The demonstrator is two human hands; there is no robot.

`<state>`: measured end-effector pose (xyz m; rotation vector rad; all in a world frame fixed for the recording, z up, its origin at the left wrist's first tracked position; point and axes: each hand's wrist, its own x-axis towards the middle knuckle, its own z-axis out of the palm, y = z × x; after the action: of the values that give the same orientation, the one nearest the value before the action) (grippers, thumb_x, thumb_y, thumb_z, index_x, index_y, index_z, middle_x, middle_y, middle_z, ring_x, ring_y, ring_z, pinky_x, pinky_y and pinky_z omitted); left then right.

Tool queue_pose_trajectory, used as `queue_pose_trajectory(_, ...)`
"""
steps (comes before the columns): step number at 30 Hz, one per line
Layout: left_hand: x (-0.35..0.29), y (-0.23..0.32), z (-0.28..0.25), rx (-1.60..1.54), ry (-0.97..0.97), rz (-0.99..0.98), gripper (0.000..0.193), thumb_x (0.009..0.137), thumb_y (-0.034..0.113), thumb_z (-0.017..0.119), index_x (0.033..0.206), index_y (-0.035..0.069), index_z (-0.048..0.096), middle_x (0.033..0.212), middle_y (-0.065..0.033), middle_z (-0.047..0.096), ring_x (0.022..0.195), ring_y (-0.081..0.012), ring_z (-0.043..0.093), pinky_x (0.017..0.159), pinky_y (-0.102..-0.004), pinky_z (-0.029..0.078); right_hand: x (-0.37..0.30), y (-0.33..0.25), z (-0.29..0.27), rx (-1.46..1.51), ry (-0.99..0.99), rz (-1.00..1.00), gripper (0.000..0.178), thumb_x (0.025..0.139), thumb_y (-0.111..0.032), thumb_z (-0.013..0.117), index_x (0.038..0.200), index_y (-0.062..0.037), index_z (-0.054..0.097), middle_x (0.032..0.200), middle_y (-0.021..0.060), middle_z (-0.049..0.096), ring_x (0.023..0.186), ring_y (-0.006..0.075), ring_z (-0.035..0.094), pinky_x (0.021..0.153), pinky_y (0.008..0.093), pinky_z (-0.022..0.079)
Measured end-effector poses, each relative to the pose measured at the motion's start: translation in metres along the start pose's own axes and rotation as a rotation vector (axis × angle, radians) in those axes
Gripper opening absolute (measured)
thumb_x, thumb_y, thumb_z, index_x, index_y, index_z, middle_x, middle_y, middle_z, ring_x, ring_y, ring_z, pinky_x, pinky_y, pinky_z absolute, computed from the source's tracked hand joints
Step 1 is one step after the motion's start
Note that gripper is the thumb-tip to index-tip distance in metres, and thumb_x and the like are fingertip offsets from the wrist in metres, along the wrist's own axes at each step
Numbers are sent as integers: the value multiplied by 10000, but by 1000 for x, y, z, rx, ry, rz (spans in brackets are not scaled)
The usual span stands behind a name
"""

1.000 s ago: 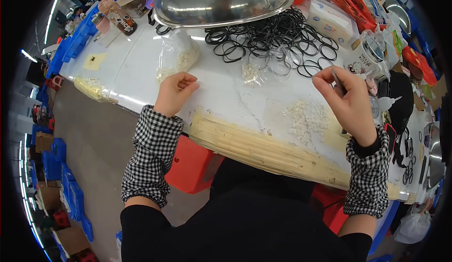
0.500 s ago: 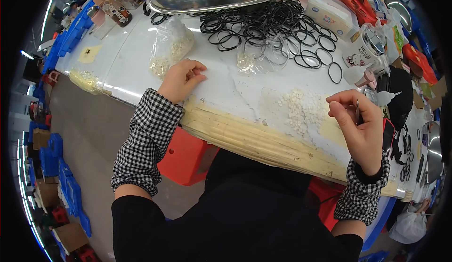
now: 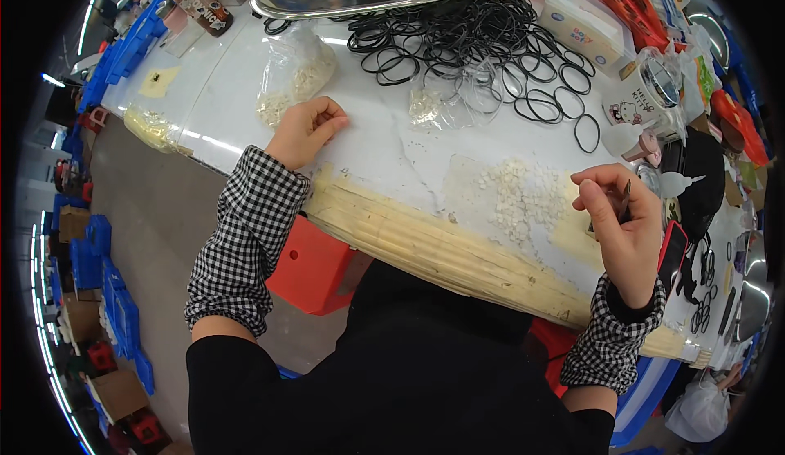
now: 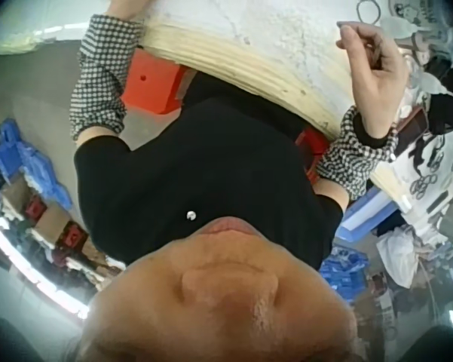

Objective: Manually joining small white components onto black wire loops at a workbench.

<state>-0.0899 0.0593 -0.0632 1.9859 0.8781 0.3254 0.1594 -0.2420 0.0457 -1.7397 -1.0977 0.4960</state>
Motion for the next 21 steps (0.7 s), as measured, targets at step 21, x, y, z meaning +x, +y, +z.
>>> queue_pose_trajectory(21, -3, 12, 42, 329, 278, 203, 181, 820, 154, 682, 824, -10, 605, 760, -87, 585, 631, -165, 547, 590, -274, 463, -12, 8, -34, 61, 147, 78, 135, 882, -99, 620, 915, 32, 628, 781, 18, 621, 675, 40, 541, 605, 165, 384)
